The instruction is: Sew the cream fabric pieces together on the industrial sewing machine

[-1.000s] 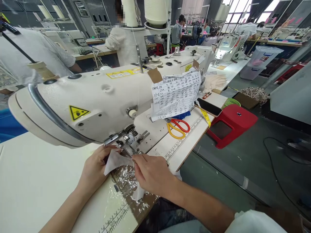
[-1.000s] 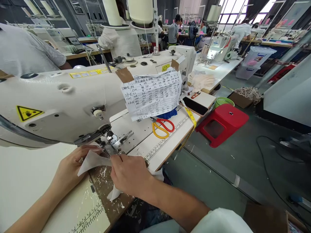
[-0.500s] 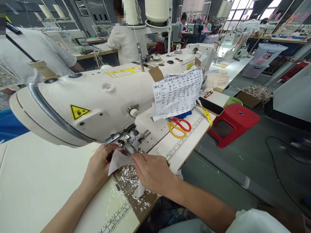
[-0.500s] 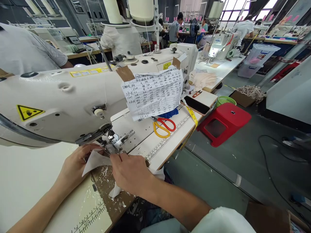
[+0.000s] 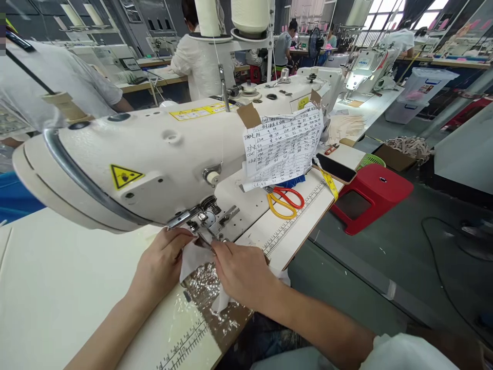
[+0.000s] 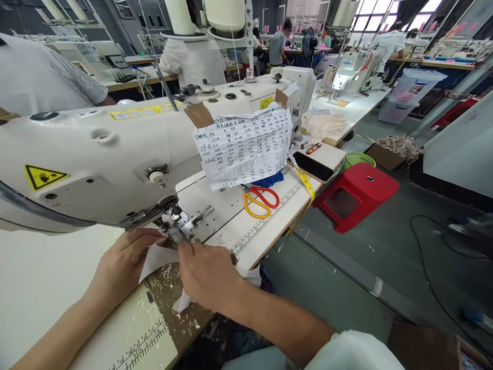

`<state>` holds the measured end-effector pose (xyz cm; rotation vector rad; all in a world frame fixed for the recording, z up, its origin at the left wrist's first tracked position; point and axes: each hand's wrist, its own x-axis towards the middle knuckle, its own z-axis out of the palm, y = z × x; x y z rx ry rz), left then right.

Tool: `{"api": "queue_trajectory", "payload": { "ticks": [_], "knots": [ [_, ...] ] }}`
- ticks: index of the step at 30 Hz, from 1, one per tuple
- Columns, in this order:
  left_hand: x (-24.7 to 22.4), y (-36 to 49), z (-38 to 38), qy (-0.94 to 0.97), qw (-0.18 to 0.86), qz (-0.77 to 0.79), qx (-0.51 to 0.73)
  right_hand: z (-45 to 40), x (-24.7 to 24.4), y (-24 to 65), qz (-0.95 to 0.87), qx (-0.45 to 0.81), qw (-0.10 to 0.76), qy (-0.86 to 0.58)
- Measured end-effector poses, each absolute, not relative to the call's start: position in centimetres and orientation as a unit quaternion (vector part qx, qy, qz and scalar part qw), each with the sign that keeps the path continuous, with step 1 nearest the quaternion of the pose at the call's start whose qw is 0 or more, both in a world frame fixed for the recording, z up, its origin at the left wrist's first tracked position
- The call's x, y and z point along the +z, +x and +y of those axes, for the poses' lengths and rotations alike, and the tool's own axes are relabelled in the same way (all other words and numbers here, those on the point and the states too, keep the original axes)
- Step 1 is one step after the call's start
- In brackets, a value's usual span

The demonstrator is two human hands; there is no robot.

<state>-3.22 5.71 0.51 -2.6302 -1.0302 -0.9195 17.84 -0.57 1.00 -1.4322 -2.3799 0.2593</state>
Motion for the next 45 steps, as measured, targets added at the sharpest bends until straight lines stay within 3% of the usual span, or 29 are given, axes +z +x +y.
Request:
{"api": "queue_trajectory", "payload": {
  "ticks": [4, 8, 15, 24, 34, 41, 45],
  "knots": [
    [0.8, -3.4, 5.1, -0.897, 0.089, -0.330, -0.282, -2.7, 1.0, 19.2, -0.816, 0.105, 0.225, -0.523],
    [1.1, -3.4, 3.9, -0.906, 0.110, -0.337, -0.231, -7.4, 0.6, 23.0, -0.791, 0.229, 0.304, -0.479],
    [0.6, -1.2, 2.1, -0.883, 0.173, -0.405, -0.162, -12.5, 0.3, 26.7, -0.789, 0.264, 0.268, -0.485],
    [-0.1, -0.2, 0.4, -0.865, 0.227, -0.425, -0.142, -11.9, -0.6, 26.2, -0.801, 0.274, 0.298, -0.441],
    [0.0, -0.4, 0.6, -0.861, 0.195, -0.451, -0.131, -12.1, -1.2, 25.9, -0.676, 0.445, 0.304, -0.503],
    [-0.7, -2.2, 1.9, -0.868, 0.102, -0.445, -0.197, -12.0, -2.7, 22.2, -0.346, 0.703, 0.448, -0.430],
    [-0.7, -2.9, 2.0, -0.878, 0.057, -0.428, -0.207, -12.5, -3.6, 21.3, -0.309, 0.725, 0.447, -0.424]
  ]
}}
